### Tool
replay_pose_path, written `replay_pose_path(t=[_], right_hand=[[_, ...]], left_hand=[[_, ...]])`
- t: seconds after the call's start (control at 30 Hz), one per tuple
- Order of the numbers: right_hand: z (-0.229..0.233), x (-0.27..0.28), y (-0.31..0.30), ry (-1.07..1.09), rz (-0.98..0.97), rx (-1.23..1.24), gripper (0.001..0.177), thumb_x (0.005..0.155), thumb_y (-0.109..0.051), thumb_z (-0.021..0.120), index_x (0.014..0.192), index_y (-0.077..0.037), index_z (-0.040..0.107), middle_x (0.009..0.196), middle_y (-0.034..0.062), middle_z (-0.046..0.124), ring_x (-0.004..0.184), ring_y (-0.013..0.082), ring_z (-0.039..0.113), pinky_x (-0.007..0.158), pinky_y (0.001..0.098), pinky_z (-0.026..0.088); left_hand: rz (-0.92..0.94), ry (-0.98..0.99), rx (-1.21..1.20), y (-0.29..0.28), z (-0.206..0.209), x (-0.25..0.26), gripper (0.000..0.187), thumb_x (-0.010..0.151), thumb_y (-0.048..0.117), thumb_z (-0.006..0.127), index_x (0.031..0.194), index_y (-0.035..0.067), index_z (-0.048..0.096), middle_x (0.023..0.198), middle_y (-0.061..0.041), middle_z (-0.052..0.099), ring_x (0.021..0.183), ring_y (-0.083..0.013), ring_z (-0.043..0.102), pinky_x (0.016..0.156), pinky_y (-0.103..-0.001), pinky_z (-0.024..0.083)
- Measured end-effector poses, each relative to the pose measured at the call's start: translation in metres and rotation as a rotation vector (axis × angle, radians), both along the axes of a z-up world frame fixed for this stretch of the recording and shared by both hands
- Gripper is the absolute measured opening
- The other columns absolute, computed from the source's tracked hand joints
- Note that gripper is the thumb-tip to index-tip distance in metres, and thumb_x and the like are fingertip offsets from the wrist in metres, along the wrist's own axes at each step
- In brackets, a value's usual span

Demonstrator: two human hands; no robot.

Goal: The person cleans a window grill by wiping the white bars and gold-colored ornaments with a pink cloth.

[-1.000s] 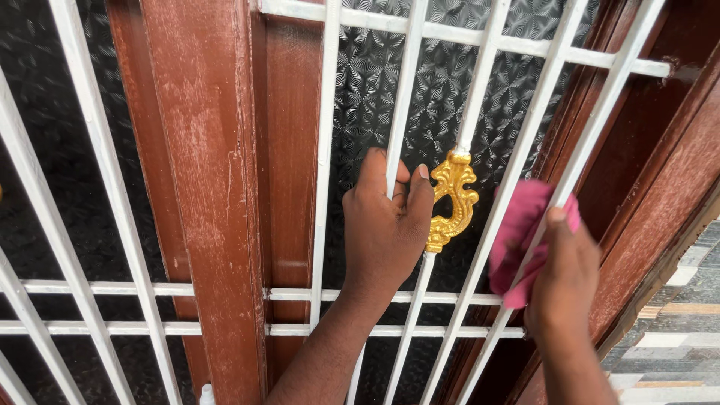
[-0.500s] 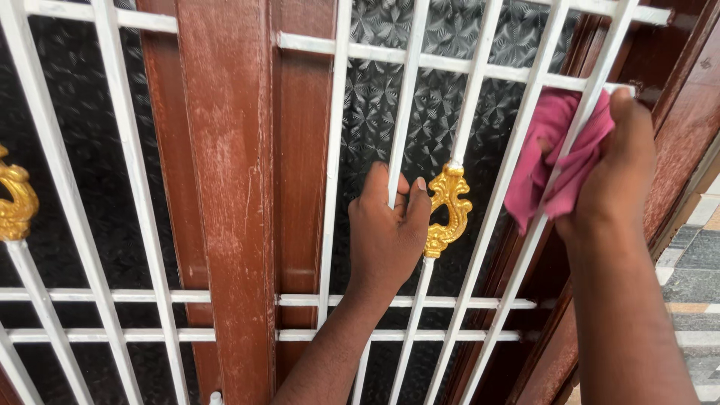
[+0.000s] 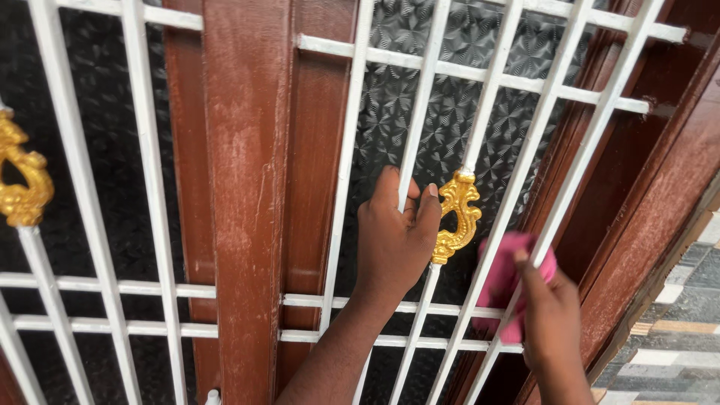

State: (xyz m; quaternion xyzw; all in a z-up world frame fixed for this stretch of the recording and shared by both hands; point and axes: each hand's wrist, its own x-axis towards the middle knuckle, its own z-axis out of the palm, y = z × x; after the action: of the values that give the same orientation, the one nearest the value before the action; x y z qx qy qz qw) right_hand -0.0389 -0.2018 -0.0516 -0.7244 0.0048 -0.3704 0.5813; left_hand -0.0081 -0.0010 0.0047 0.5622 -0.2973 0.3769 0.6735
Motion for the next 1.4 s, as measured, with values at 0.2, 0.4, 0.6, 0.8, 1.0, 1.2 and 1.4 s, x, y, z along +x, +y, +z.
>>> replay_pose_path(t=[0.2,0.4,0.6,0.8,1.0,1.2,1.4], right_hand=[[0.006,-0.004,-0.024,0.407,0.171,0.105,0.047,0.105,-0.036,0.054,0.104,0.009,0.068,0.075,0.0183,0.071,0.054,0.0290,0.067,0.055,0.0408,0.059],[-0.033,-0.008,-0.016,-0.086,0.068,0.232,0.037,0.108,-0.021,0.045,0.121,0.008,0.065,0.092,0.0182,0.071,0.074,0.0206,0.070,0.071,0.0322,0.058],[-0.025,-0.022,0.042,-0.550,-0.019,-0.063,0.045,0.110,-0.032,0.046,0.121,0.009,0.064,0.095,0.0162,0.067,0.076,0.0178,0.065,0.071,0.0292,0.053],[-0.018,-0.018,0.059,-0.647,-0.043,-0.223,0.055,0.113,-0.043,0.047,0.121,0.009,0.063,0.098,0.0142,0.063,0.078,0.0150,0.059,0.071,0.0263,0.048],[-0.009,0.003,0.039,-0.154,0.049,0.110,0.068,0.106,-0.058,0.040,0.129,0.002,0.063,0.076,0.0077,0.055,0.060,0.0130,0.047,0.050,0.0265,0.036],[0.079,0.029,0.028,-0.209,0.095,-0.066,0.077,0.109,-0.064,0.028,0.133,0.004,0.055,0.081,0.0087,0.057,0.060,0.0159,0.051,0.046,0.0300,0.035],[0.114,0.058,0.032,-0.630,0.397,0.065,0.069,0.110,-0.056,0.044,0.148,0.002,0.047,0.137,0.0049,0.062,0.125,0.0113,0.059,0.111,0.0284,0.047]], left_hand=[[0.033,-0.010,-0.003,0.000,-0.002,-0.004,0.023,0.098,0.011,0.066,0.085,0.007,0.047,0.055,0.004,0.044,0.047,-0.0009,0.039,0.042,-0.027,0.028],[-0.018,-0.029,-0.001,0.001,-0.002,-0.002,0.022,0.098,0.009,0.065,0.085,0.007,0.047,0.056,0.004,0.045,0.048,-0.0009,0.039,0.043,-0.026,0.028],[-0.057,0.003,0.021,0.002,-0.002,0.000,0.020,0.097,0.008,0.064,0.085,0.008,0.048,0.056,0.005,0.046,0.047,-0.0004,0.038,0.042,-0.025,0.027],[-0.085,-0.005,0.013,0.003,-0.002,0.002,0.020,0.098,0.007,0.064,0.086,0.008,0.048,0.056,0.005,0.046,0.048,-0.0001,0.039,0.042,-0.024,0.028],[-0.101,-0.024,0.005,0.003,-0.002,0.002,0.019,0.098,0.006,0.064,0.088,0.008,0.047,0.057,0.005,0.046,0.048,0.0008,0.040,0.042,-0.023,0.027],[-0.115,-0.012,0.023,0.004,-0.003,0.004,0.019,0.098,0.006,0.063,0.088,0.008,0.047,0.057,0.005,0.045,0.048,0.0011,0.039,0.042,-0.023,0.028],[-0.131,0.017,0.035,0.004,-0.002,0.003,0.018,0.098,0.006,0.062,0.089,0.007,0.047,0.057,0.005,0.047,0.047,0.0009,0.041,0.040,-0.022,0.030]])
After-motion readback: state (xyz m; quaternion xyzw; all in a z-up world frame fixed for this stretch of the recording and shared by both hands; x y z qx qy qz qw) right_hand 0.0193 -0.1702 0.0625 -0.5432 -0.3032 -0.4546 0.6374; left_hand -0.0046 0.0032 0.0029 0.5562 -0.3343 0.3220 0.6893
